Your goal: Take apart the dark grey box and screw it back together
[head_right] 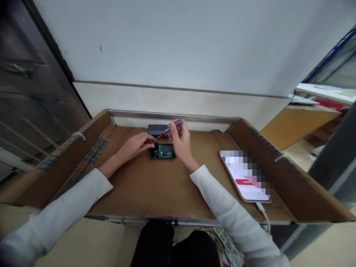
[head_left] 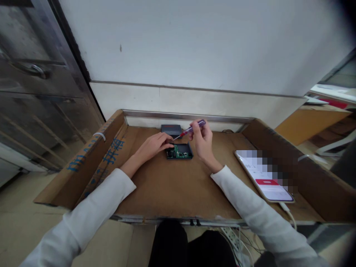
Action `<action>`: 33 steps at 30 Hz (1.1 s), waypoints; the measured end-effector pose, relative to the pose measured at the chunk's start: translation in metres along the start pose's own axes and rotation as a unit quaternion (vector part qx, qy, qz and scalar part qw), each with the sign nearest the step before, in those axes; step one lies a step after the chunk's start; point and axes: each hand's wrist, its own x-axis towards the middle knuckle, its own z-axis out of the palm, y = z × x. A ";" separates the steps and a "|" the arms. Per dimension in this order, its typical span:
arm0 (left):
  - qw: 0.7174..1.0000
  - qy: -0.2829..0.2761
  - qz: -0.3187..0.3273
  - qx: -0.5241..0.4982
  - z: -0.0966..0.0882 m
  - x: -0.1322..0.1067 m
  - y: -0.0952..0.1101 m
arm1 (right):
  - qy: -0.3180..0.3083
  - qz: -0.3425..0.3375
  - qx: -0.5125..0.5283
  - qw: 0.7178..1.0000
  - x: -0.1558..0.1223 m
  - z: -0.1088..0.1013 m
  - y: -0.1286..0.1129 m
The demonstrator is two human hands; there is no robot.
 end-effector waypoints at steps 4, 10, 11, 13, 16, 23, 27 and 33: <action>0.999 -0.023 -0.024 -0.032 -0.004 0.000 0.000 | 0.007 -0.021 -0.025 0.999 0.002 -0.004 0.001; 0.994 -0.099 -0.034 -0.031 -0.002 -0.004 -0.008 | -0.050 -0.063 -0.122 0.989 0.001 -0.010 0.003; 0.992 -0.112 -0.040 -0.028 -0.001 -0.004 -0.009 | -0.067 -0.064 -0.144 0.985 0.000 -0.010 0.003; 0.989 -0.134 -0.050 -0.026 0.002 -0.006 -0.010 | -0.100 -0.065 -0.180 0.976 -0.001 -0.010 0.002; 0.987 -0.150 -0.055 -0.028 0.004 -0.006 -0.010 | -0.140 -0.059 -0.192 0.970 -0.003 -0.009 0.002; 0.983 -0.173 -0.051 -0.039 0.000 -0.005 -0.007 | -0.167 -0.038 -0.184 0.968 -0.004 -0.008 0.004; 0.983 -0.173 -0.048 -0.034 0.001 -0.005 -0.007 | -0.173 -0.038 -0.189 0.966 -0.004 -0.008 0.004; 0.986 -0.158 -0.042 -0.038 0.003 -0.006 -0.008 | -0.183 -0.041 -0.200 0.962 -0.005 -0.007 0.001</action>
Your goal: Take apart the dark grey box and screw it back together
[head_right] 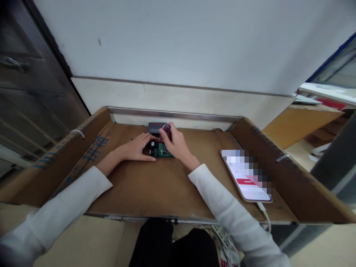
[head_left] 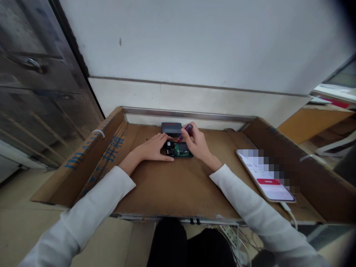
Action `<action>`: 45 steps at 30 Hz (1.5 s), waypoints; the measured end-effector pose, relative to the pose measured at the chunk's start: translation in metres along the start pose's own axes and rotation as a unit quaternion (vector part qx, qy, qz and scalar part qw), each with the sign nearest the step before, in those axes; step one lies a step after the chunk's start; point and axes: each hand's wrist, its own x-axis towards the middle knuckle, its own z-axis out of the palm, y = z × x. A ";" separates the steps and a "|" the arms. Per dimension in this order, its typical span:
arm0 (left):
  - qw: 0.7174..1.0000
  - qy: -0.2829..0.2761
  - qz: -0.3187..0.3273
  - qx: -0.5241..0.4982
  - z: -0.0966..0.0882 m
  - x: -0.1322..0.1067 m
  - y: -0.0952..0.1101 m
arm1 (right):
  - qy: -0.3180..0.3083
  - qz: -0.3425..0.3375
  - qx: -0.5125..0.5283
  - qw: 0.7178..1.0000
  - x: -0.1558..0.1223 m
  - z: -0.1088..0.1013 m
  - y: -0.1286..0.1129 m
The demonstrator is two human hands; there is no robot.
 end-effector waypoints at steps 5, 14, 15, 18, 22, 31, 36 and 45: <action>1.000 -0.006 0.006 0.016 0.003 0.001 0.001 | -0.010 -0.023 -0.030 0.999 -0.001 0.000 0.002; 0.998 0.005 0.022 0.052 0.007 0.002 -0.002 | -0.102 -0.065 -0.132 0.984 0.017 -0.006 -0.019; 0.998 0.006 0.021 0.055 0.007 0.002 -0.003 | -0.118 -0.072 -0.136 0.981 0.022 -0.009 -0.023; 0.998 0.011 0.016 0.063 0.008 0.001 -0.004 | -0.183 -0.107 -0.166 0.963 0.039 -0.019 -0.031; 0.997 0.012 0.010 0.073 0.009 0.002 -0.004 | -0.218 -0.092 -0.213 0.948 0.054 -0.025 -0.038; 0.999 -0.001 -0.001 0.047 0.005 0.001 -0.001 | -0.280 -0.058 -0.163 0.944 0.080 -0.035 -0.055; 1.000 0.029 0.005 -0.008 0.000 0.003 0.007 | -0.283 -0.053 -0.135 0.948 0.087 -0.059 -0.070; 0.998 0.066 0.005 -0.020 -0.006 0.002 0.007 | -0.321 0.016 -0.182 0.929 0.086 -0.060 -0.079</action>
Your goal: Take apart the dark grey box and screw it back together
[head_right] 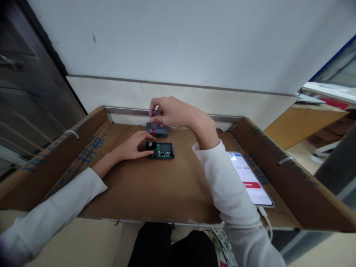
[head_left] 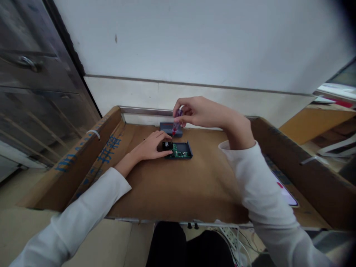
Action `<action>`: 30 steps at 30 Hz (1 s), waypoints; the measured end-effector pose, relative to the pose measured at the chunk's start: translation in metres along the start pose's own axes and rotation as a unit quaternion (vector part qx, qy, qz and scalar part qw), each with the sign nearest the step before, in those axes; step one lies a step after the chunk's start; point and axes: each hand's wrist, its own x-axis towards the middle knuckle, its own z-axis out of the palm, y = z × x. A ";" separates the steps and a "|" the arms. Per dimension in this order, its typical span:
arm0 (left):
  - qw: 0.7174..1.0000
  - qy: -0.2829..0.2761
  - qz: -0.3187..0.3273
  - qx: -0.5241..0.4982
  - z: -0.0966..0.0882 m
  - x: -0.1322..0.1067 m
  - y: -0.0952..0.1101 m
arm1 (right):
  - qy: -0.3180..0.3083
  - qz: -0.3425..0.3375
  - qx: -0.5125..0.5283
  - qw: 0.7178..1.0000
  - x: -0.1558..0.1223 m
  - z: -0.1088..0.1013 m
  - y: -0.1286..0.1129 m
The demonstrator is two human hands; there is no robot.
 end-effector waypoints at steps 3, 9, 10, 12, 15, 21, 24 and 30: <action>1.000 -0.019 -0.008 0.004 -0.001 0.000 -0.001 | -0.011 -0.010 -0.007 1.000 0.009 0.010 0.004; 0.999 -0.038 -0.009 0.002 -0.001 0.001 0.002 | -0.020 -0.008 -0.010 1.000 0.013 0.013 0.009; 0.999 -0.037 -0.010 -0.004 -0.001 0.001 0.002 | -0.021 -0.008 -0.010 1.000 0.012 0.011 0.009; 0.999 -0.036 -0.010 -0.014 -0.001 0.000 0.001 | -0.024 -0.004 -0.009 1.000 0.010 0.008 0.010; 0.999 -0.039 -0.004 -0.021 -0.002 -0.001 -0.002 | -0.040 0.004 -0.011 0.999 0.011 0.009 0.012; 0.999 -0.051 -0.001 -0.002 0.000 -0.001 -0.003 | -0.072 0.016 -0.024 0.997 0.018 0.018 0.017; 0.999 -0.052 0.001 -0.002 0.001 -0.001 -0.004 | -0.078 0.018 -0.014 0.997 0.017 0.017 0.018; 0.999 -0.053 0.007 -0.011 0.002 -0.001 -0.007 | -0.061 0.018 -0.005 0.998 0.013 0.010 0.017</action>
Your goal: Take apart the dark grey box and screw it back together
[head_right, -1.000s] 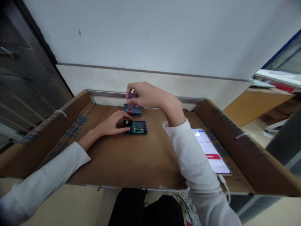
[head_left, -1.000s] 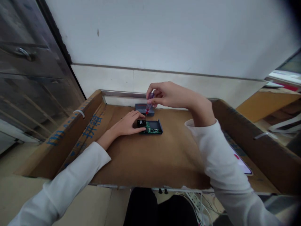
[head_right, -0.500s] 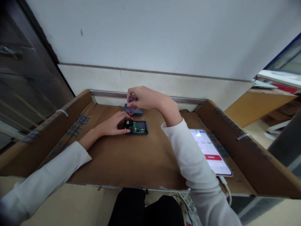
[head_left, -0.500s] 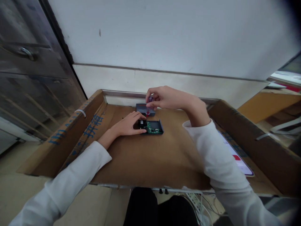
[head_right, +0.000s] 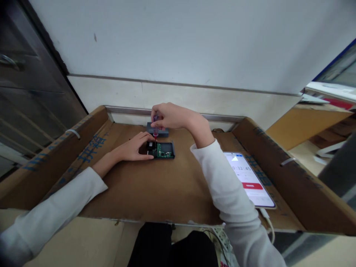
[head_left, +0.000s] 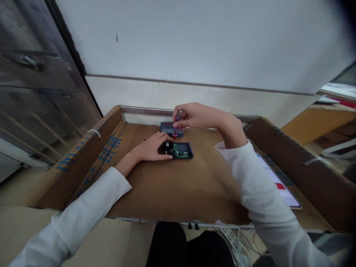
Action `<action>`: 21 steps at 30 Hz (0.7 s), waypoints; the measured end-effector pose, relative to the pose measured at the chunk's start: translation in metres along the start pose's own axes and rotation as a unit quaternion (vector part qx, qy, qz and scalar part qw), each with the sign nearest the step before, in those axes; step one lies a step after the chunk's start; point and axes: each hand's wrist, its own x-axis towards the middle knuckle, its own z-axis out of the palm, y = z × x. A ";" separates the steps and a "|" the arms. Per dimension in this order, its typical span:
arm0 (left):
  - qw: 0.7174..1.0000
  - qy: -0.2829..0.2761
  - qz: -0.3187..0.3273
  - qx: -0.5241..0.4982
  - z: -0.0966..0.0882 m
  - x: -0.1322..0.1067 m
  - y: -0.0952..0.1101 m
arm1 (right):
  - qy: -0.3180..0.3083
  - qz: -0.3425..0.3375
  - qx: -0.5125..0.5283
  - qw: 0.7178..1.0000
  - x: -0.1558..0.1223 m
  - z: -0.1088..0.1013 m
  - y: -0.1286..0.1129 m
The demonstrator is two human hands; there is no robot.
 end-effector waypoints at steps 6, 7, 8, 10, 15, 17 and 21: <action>0.999 -0.014 -0.019 0.029 0.001 0.000 0.000 | -0.021 -0.007 0.017 1.000 0.002 0.003 -0.002; 0.999 -0.014 -0.021 0.030 0.001 0.001 0.001 | -0.017 -0.009 0.015 1.000 0.002 0.003 -0.002; 0.999 -0.013 -0.020 0.028 0.001 0.001 0.002 | -0.011 -0.011 0.013 1.000 0.001 0.002 -0.003; 1.000 -0.007 -0.015 0.016 0.000 0.001 0.004 | 0.003 -0.013 0.016 1.000 -0.001 -0.001 -0.003; 1.000 0.027 0.001 0.015 -0.002 0.002 0.009 | 0.041 -0.007 0.050 0.998 -0.010 -0.011 -0.001; 0.999 0.039 0.005 0.019 -0.003 0.003 0.010 | 0.057 -0.008 0.065 0.996 -0.014 -0.015 0.001; 0.997 0.076 0.010 -0.007 -0.002 0.004 0.011 | 0.078 -0.014 0.099 0.992 -0.020 -0.021 0.004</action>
